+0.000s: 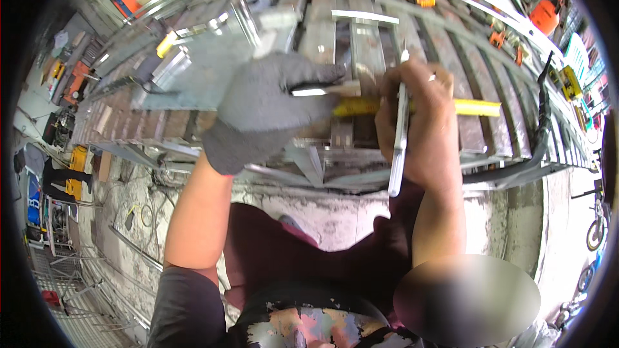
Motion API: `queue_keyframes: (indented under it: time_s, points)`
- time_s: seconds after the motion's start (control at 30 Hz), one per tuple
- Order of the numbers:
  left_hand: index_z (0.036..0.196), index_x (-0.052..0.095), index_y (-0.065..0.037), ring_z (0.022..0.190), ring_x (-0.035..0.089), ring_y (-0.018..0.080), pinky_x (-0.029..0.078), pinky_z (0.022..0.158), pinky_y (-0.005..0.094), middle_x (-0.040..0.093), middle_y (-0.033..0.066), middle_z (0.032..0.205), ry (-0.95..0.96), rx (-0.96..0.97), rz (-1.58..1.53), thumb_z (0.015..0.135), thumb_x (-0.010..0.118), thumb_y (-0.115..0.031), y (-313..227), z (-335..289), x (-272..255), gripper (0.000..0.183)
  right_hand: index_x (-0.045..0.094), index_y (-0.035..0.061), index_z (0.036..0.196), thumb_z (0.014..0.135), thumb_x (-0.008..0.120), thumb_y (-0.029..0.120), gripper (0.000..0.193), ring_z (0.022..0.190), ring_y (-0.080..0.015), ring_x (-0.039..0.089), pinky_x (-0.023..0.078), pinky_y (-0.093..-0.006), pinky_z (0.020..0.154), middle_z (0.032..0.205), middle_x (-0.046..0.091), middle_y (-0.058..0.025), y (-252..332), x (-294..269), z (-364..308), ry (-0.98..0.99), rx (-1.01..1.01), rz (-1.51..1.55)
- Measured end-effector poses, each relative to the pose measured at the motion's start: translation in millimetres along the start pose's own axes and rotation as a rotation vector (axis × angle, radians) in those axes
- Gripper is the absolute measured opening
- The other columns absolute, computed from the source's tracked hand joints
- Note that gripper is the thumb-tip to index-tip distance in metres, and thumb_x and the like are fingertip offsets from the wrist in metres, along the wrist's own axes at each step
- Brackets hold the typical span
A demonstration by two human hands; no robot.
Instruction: Measure and mark metal pieces using a tape measure and a marker.
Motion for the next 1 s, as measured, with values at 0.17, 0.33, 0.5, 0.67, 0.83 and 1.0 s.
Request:
queue_keyframes:
  time_s: [0.17,0.33,0.5,0.67,0.83,1.0]
  points:
    - [0.131,0.091,-0.01,0.084,0.078,0.0291,0.061,0.08,0.0417,0.083,0.0115,0.095,-0.076,0.083,0.237,0.102,0.088,-0.027,-8,3,-21,0.034,0.066,0.007,0.104,0.079,0.072,-0.002,0.027,0.104,-0.0429,0.064,0.046,-0.0514,0.112,0.096,0.068,-0.0135,-3,0,-4,0.003,0.031,-0.036]
    - [0.117,0.089,-0.014,0.09,0.072,0.0363,0.054,0.08,0.0513,0.076,0.0107,0.093,-0.033,0.423,0.579,0.098,0.085,-0.023,-34,-5,-18,0.022,0.068,0.0077,0.11,0.079,0.076,0.002,0.033,0.122,-0.0489,0.061,0.049,-0.0579,0.114,0.106,0.073,-0.0167,-7,4,-9,0.011,0.115,-0.08]
    - [0.104,0.087,-0.015,0.079,0.069,0.0391,0.051,0.081,0.0561,0.069,0.011,0.081,-0.249,0.314,0.708,0.094,0.085,-0.028,-18,-25,-49,0.016,0.066,0.0073,0.107,0.078,0.074,-0.002,0.031,0.124,-0.0491,0.061,0.049,-0.058,0.114,0.105,0.075,-0.0171,-7,5,-10,0.011,0.175,-0.036]
    - [0.095,0.087,-0.009,0.095,0.076,0.043,0.057,0.09,0.0544,0.082,0.0166,0.099,-0.531,0.02,0.862,0.094,0.086,-0.031,43,-54,-154,0.022,0.067,0.0068,0.111,0.08,0.075,-0.001,0.033,0.122,-0.0492,0.06,0.046,-0.0581,0.116,0.107,0.075,-0.0166,-5,5,-10,-0.002,0.147,0.005]
    - [0.096,0.088,-0.009,0.095,0.075,0.0429,0.056,0.093,0.0555,0.081,0.0164,0.098,-0.403,-0.144,1.073,0.096,0.084,-0.031,93,-44,-196,0.022,0.068,0.0074,0.117,0.081,0.078,0.001,0.038,0.126,-0.0503,0.06,0.046,-0.0598,0.118,0.111,0.074,-0.0178,-9,6,-11,0.018,0.181,-0.026]
    - [0.105,0.087,-0.011,0.097,0.074,0.0391,0.054,0.092,0.0546,0.08,0.0158,0.1,-0.456,0.092,1.238,0.097,0.082,-0.029,27,-22,-139,0.021,0.068,0.0091,0.109,0.08,0.079,0.002,0.032,0.116,-0.043,0.062,0.044,-0.0556,0.12,0.1,0.07,-0.0124,-5,1,-8,-0.004,0.08,-0.01]
Point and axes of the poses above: each hand's wrist, its own z-axis towards the middle knuckle, its own x-axis out of the palm, y = z × x, the point moved 7 cm from there along z, towards the middle knuckle
